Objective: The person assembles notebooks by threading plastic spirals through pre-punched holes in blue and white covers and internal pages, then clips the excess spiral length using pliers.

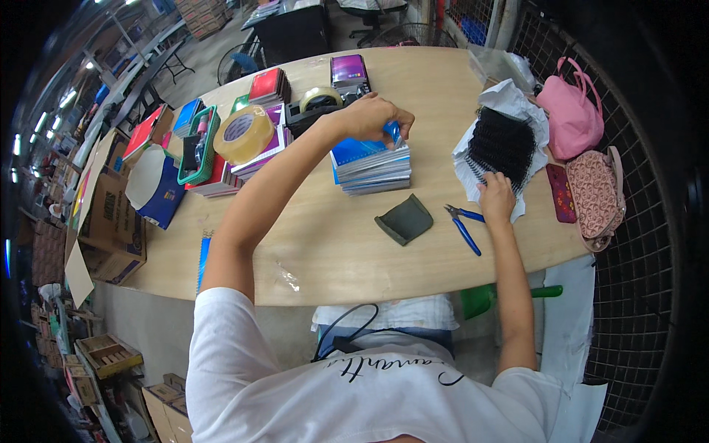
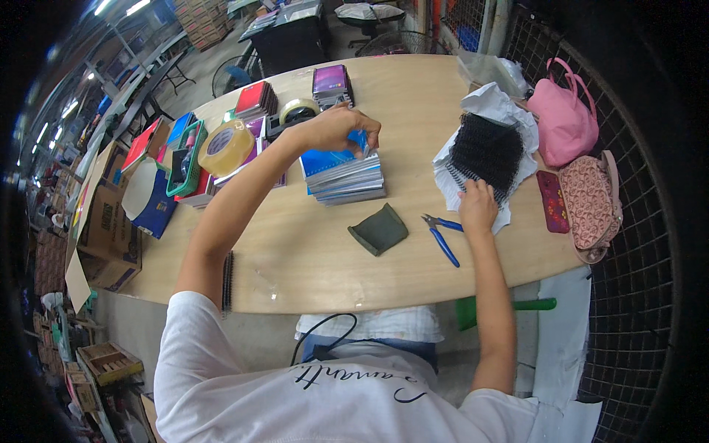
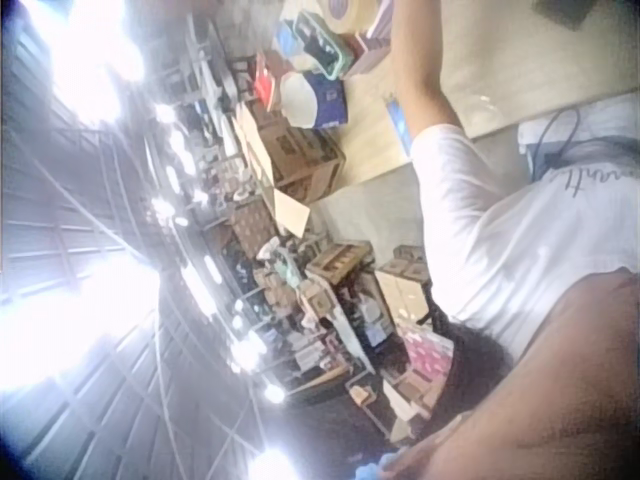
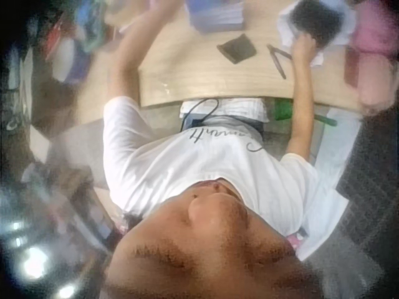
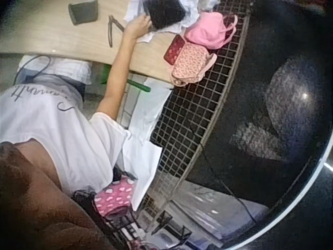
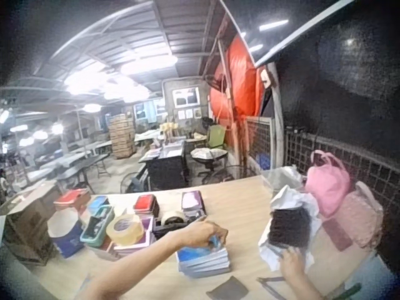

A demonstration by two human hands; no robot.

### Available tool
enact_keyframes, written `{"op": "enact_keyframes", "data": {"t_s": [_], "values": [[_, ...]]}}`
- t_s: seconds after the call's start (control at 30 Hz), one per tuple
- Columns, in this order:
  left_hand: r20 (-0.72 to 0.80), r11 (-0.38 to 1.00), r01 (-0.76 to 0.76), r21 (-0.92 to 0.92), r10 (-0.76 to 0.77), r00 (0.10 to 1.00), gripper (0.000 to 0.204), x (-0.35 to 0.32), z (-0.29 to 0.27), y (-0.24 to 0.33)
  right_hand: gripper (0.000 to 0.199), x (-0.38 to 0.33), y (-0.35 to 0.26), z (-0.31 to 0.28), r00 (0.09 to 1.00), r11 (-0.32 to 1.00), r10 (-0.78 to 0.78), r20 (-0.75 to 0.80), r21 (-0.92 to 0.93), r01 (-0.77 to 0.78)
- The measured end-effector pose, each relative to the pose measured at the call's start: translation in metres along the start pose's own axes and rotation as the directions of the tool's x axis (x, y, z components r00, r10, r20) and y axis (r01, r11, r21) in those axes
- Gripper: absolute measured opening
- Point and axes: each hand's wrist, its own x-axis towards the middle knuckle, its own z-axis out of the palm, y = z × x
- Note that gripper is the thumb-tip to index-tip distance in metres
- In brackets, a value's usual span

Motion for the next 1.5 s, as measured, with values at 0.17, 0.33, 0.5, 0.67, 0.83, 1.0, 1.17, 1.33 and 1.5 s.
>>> {"op": "enact_keyframes", "data": {"t_s": [0.17, 0.33, 0.5, 0.67, 0.83, 1.0, 1.17, 1.33, 1.5], "values": [[-0.171, 0.989, -0.058, 0.137, 0.082, 0.982, 0.027, -0.006, 0.009, -0.007, 0.017, -0.003, -0.001, 0.003, 0.999, 1.0, -0.012, -0.033, 0.0, 0.012], [-0.256, 0.976, -0.103, 0.19, 0.15, 0.955, 0.026, -0.01, 0.012, -0.008, 0.016, -0.005, -0.001, 0.005, 0.999, 1.0, -0.006, -0.044, 0.002, 0.006], [-0.261, 0.977, -0.11, 0.182, 0.156, 0.953, 0.022, -0.01, 0.01, -0.008, 0.016, -0.006, -0.003, 0.003, 0.999, 1.0, 0.025, -0.024, -0.003, -0.025], [-0.305, 0.98, -0.131, 0.149, 0.172, 0.937, 0.02, -0.014, 0.01, -0.007, 0.016, -0.006, -0.006, 0.001, 0.999, 0.999, 0.05, -0.022, 0.007, -0.05], [-0.286, 0.965, -0.146, 0.218, 0.206, 0.936, 0.021, -0.013, 0.007, -0.004, 0.016, -0.005, -0.006, 0.0, 0.998, 0.998, 0.05, -0.023, 0.025, -0.049], [-0.148, 0.927, -0.237, 0.292, 0.289, 0.946, 0.02, -0.015, -0.011, -0.002, 0.016, -0.003, -0.014, -0.006, 0.999, 0.999, 0.047, -0.028, 0.022, -0.046], [-0.395, 0.986, -0.036, 0.163, 0.098, 0.913, 0.019, -0.062, -0.063, 0.028, 0.017, 0.0, -0.001, -0.003, 0.995, 0.998, 0.057, 0.085, -0.004, -0.057], [-0.882, 0.996, 0.066, -0.055, -0.079, 0.465, 0.035, -0.134, -0.021, 0.08, 0.018, 0.004, -0.009, -0.015, 0.99, 0.995, 0.088, 0.115, -0.063, -0.081], [-0.858, 0.882, 0.173, -0.438, -0.467, 0.214, 0.034, -0.176, 0.136, 0.121, 0.017, 0.007, -0.006, -0.016, 0.999, 0.998, -0.02, 0.037, 0.068, 0.017]]}}
